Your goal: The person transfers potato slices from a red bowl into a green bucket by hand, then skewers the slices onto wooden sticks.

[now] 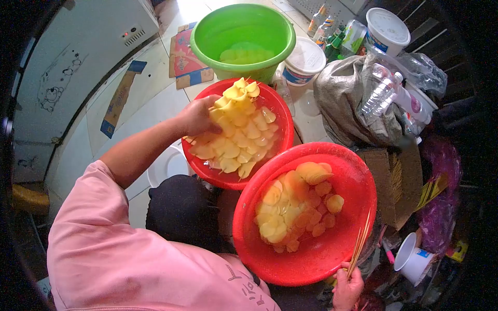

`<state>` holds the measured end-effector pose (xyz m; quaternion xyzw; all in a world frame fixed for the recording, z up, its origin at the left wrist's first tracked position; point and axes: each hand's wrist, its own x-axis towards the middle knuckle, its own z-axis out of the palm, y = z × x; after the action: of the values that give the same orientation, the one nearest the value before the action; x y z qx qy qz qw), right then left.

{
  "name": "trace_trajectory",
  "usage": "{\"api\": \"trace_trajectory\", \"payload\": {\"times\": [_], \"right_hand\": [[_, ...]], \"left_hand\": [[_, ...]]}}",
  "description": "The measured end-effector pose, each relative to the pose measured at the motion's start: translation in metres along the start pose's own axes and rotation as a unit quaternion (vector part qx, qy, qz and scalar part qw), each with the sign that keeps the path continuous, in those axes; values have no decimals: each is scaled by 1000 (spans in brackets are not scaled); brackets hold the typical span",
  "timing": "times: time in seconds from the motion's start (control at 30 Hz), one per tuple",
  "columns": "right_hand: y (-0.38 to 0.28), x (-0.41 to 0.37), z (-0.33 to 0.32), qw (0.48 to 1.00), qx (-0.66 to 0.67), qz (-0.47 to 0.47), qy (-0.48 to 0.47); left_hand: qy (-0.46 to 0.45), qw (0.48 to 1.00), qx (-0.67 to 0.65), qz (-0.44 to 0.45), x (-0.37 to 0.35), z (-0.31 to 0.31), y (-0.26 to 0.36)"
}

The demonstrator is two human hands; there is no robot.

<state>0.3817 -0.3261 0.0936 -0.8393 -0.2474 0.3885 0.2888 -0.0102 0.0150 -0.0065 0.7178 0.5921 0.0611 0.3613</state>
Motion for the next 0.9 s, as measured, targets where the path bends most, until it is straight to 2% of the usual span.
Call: {"api": "trace_trajectory", "payload": {"times": [0.17,0.33,0.47,0.53,0.67,0.77,0.8,0.87,0.9], "right_hand": [[-1,-2,1,1000,6,-7,2],[-1,-4,0,1000,12,-16,-1],[-1,-6,0,1000,12,-16,6],[3,-5,0,1000,-10,-18,23],[-1,-7,-1,1000,-18,-13,14],[1,-6,-3,1000,-20,5,12],[1,-5,-3,1000,-18,12,12],[-7,-5,-2,1000,-15,16,13],[-16,-8,-1,998,-54,24,12]], "left_hand": [[38,996,61,43,-12,-14,13],[94,978,126,134,-25,-17,22],[97,971,144,165,-24,-12,18],[66,963,191,176,-20,-11,15],[113,961,155,202,-16,-30,30],[243,918,172,262,15,-58,41],[212,947,195,141,15,-75,63],[298,909,203,209,49,-98,65],[288,922,185,182,61,-111,74]]}}
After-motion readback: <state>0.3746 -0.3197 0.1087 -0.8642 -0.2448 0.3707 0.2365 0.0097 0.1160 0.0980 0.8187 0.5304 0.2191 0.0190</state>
